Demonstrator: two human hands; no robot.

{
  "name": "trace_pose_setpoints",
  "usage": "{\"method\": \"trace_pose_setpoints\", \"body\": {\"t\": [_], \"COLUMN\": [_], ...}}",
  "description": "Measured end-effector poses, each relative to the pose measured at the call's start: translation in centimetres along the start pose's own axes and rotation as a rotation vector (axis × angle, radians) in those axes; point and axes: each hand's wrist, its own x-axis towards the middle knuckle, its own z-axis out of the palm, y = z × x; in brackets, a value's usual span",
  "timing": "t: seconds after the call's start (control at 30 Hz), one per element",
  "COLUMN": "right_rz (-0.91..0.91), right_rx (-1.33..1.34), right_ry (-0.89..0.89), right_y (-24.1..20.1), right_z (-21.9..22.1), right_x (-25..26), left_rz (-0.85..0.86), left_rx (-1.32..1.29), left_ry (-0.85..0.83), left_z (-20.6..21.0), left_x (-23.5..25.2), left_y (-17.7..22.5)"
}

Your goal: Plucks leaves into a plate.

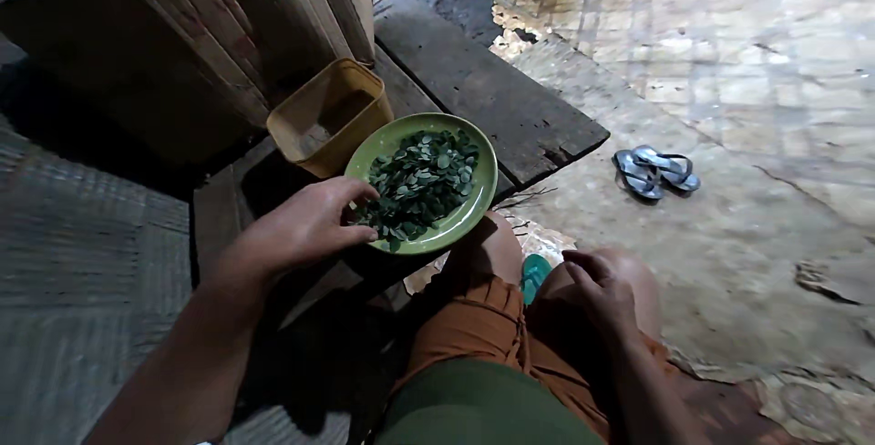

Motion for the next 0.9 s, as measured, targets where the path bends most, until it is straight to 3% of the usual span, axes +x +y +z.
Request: {"method": "trace_pose_setpoints", "body": {"t": [0.13,0.27,0.6,0.9], "right_rz": [0.019,-0.005,0.001,0.027], "right_rx": [-0.006,-0.033,-0.064,-0.079], "right_ry": [-0.023,-0.013,-0.009,-0.01], "right_y": [-0.5,-0.5,-0.3,-0.5], "right_z": [0.2,0.0,0.2,0.1], "right_x": [0.1,-0.1,-0.1,-0.2], "left_rz": [-0.025,0.053,0.109,0.185], "left_rx": [0.039,0.06,0.024,0.058], "left_ry": [-0.065,0.006,0.389,0.297], "left_z": [1.5,2.4,-1.7,0.9], "left_x": [0.9,2.5,3.6,0.8], "left_y": [-0.2,-1.0,-0.1,-0.4]}}
